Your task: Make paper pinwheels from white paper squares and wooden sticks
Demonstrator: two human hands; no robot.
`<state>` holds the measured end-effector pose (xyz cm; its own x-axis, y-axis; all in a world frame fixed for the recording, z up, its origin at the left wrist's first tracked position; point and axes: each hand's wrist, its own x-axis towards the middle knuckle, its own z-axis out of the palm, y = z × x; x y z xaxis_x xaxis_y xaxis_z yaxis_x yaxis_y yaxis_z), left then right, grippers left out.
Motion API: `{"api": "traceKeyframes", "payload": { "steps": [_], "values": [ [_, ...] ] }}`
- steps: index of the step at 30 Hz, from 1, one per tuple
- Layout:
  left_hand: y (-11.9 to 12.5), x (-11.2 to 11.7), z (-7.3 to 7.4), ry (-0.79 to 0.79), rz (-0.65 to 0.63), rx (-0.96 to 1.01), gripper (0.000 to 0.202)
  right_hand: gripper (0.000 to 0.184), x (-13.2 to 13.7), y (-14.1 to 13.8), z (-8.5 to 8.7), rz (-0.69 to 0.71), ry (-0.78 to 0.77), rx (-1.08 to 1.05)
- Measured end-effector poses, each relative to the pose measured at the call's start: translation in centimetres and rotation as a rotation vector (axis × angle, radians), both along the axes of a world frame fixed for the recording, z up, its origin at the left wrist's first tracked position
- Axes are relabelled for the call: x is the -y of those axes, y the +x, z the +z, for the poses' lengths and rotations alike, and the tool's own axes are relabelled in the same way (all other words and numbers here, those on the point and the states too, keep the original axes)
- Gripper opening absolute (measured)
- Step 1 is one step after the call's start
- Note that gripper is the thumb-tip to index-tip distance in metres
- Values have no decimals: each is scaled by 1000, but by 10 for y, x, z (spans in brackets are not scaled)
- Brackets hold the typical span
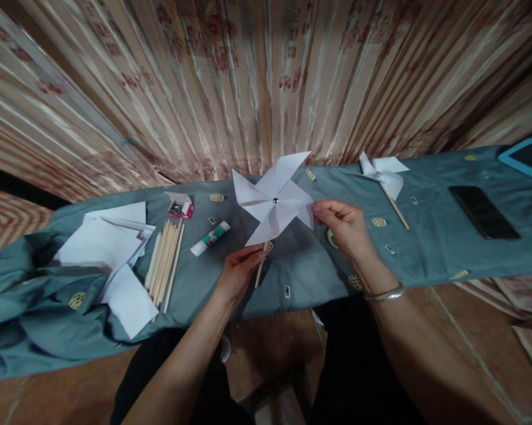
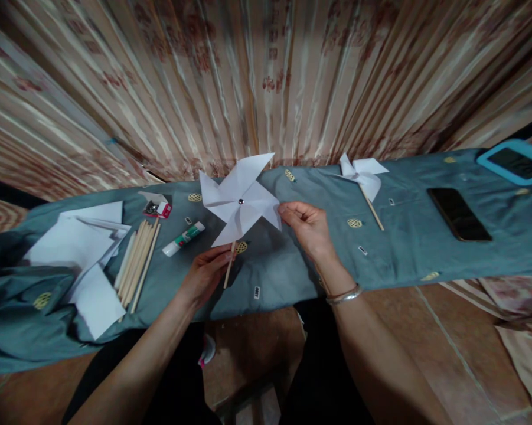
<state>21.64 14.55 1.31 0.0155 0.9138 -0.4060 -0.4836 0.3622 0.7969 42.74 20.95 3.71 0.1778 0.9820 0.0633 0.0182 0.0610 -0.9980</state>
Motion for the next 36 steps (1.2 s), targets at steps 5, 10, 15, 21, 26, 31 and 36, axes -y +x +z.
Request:
{"api": "traceKeyframes", "payload": {
  "steps": [5,10,15,21,26,31,36],
  "values": [
    [0,0,0,20,-3,-4,36,28,2,-4,2,17,-49,-37],
    [0,-1,2,5,7,7,36,27,6,-9,6,65,-106,-99],
    [1,-1,2,-2,25,17,33,28,9,-14,6,91,-144,-121],
    [1,-2,-1,23,27,7,35,32,14,-20,4,153,-155,-139],
    [1,-1,0,35,14,4,35,37,18,-26,4,220,-198,-160],
    [0,-1,-2,49,2,1,35,38,24,-31,8,277,-235,-191],
    [0,-2,-4,37,11,12,38,36,27,-35,9,313,-269,-232]
  ]
}}
